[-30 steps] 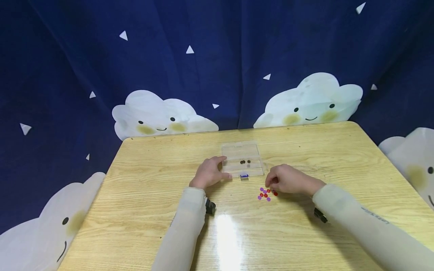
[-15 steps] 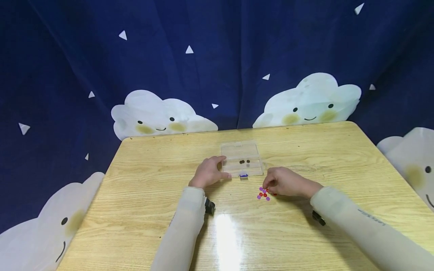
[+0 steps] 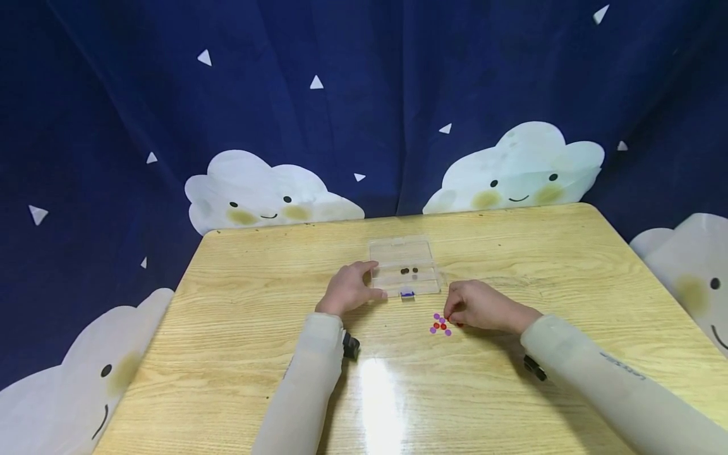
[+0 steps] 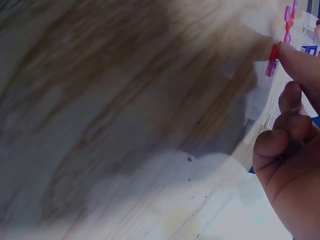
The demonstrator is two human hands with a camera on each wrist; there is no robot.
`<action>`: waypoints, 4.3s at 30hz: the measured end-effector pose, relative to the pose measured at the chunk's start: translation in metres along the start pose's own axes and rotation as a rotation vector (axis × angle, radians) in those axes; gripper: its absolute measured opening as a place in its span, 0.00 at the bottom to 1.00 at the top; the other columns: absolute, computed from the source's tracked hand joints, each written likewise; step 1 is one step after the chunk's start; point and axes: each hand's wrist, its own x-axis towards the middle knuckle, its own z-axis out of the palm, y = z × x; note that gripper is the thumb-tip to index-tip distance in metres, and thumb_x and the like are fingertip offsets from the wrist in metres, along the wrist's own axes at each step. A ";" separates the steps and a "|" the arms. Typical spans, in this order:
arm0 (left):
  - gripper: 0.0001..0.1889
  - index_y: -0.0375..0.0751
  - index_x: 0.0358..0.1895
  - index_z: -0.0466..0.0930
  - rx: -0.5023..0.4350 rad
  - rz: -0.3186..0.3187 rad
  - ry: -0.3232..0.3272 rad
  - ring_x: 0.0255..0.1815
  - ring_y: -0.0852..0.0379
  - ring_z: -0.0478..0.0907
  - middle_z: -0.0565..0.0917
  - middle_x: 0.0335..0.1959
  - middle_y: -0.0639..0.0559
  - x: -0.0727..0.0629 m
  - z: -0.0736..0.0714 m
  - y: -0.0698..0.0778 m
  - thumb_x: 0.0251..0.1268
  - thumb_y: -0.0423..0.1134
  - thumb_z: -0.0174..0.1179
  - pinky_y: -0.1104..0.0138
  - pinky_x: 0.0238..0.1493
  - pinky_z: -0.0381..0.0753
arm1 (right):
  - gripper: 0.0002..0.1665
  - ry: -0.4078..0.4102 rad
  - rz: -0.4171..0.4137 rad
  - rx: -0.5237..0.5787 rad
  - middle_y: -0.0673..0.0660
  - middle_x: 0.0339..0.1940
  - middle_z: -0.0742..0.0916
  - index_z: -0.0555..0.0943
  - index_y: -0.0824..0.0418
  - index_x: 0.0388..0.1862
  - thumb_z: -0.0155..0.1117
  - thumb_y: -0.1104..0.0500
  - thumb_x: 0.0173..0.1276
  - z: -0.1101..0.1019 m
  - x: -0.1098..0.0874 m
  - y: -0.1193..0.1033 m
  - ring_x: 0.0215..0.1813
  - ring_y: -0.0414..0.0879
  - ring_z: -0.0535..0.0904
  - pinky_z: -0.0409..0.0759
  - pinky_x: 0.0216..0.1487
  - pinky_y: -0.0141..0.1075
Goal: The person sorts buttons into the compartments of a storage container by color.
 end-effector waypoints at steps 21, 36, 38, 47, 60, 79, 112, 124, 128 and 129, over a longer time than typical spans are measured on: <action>0.41 0.55 0.74 0.67 0.004 -0.005 0.005 0.72 0.45 0.70 0.77 0.68 0.50 -0.002 -0.001 0.001 0.54 0.52 0.73 0.50 0.71 0.71 | 0.10 -0.001 -0.022 -0.029 0.43 0.27 0.84 0.89 0.53 0.27 0.71 0.69 0.56 -0.001 0.002 -0.007 0.30 0.31 0.75 0.79 0.36 0.28; 0.42 0.55 0.74 0.66 0.004 -0.011 0.000 0.72 0.45 0.69 0.76 0.69 0.50 -0.002 -0.002 0.002 0.55 0.52 0.73 0.50 0.71 0.71 | 0.07 0.000 0.010 -0.013 0.42 0.27 0.83 0.89 0.52 0.27 0.72 0.65 0.59 -0.009 0.006 -0.007 0.30 0.30 0.75 0.80 0.36 0.27; 0.42 0.56 0.74 0.66 0.000 -0.012 -0.002 0.72 0.45 0.69 0.76 0.69 0.50 -0.002 -0.001 0.001 0.55 0.52 0.73 0.50 0.70 0.72 | 0.06 0.011 0.007 -0.010 0.43 0.27 0.83 0.89 0.52 0.28 0.73 0.64 0.59 -0.010 0.005 -0.006 0.30 0.30 0.75 0.79 0.35 0.27; 0.41 0.56 0.74 0.67 0.005 -0.001 0.006 0.71 0.45 0.71 0.76 0.69 0.50 -0.001 0.000 -0.001 0.54 0.52 0.73 0.50 0.69 0.73 | 0.07 0.047 0.008 -0.031 0.44 0.28 0.84 0.90 0.54 0.29 0.73 0.67 0.58 -0.021 0.001 -0.001 0.31 0.31 0.76 0.79 0.34 0.27; 0.41 0.55 0.73 0.67 -0.001 -0.003 0.010 0.73 0.45 0.69 0.75 0.70 0.49 -0.001 0.000 0.000 0.54 0.52 0.73 0.50 0.70 0.71 | 0.06 0.091 0.032 -0.071 0.44 0.28 0.85 0.90 0.55 0.30 0.73 0.66 0.59 -0.035 0.006 0.001 0.32 0.33 0.77 0.79 0.35 0.29; 0.41 0.55 0.73 0.67 0.014 -0.005 0.007 0.74 0.44 0.67 0.73 0.72 0.49 -0.001 -0.001 0.001 0.54 0.52 0.73 0.49 0.71 0.71 | 0.05 0.104 0.043 -0.139 0.47 0.30 0.85 0.90 0.57 0.31 0.71 0.66 0.61 -0.057 0.021 -0.008 0.32 0.36 0.78 0.79 0.35 0.32; 0.41 0.55 0.73 0.68 -0.080 -0.025 0.003 0.77 0.45 0.63 0.70 0.74 0.50 -0.001 0.001 0.001 0.54 0.49 0.74 0.49 0.74 0.66 | 0.03 0.093 0.102 -0.077 0.52 0.32 0.87 0.90 0.60 0.33 0.70 0.65 0.61 -0.051 0.071 -0.022 0.33 0.41 0.77 0.78 0.40 0.36; 0.41 0.54 0.73 0.69 -0.053 -0.020 0.007 0.76 0.45 0.64 0.72 0.73 0.50 0.002 0.003 0.001 0.53 0.50 0.74 0.51 0.74 0.68 | 0.06 0.057 0.155 -0.069 0.55 0.37 0.90 0.90 0.61 0.35 0.67 0.64 0.63 -0.047 0.086 -0.021 0.37 0.45 0.79 0.80 0.46 0.42; 0.41 0.53 0.72 0.69 -0.025 -0.026 0.017 0.75 0.45 0.66 0.73 0.72 0.50 0.002 0.002 0.002 0.53 0.50 0.74 0.51 0.73 0.69 | 0.06 0.056 0.167 -0.072 0.54 0.36 0.90 0.90 0.61 0.36 0.67 0.64 0.64 -0.047 0.089 -0.023 0.37 0.45 0.80 0.81 0.46 0.42; 0.40 0.53 0.72 0.70 -0.018 -0.028 0.019 0.74 0.44 0.67 0.74 0.71 0.50 0.002 0.002 0.003 0.53 0.50 0.74 0.51 0.72 0.70 | 0.06 0.058 0.170 -0.073 0.54 0.36 0.90 0.90 0.61 0.36 0.67 0.63 0.64 -0.047 0.090 -0.024 0.37 0.45 0.80 0.81 0.46 0.42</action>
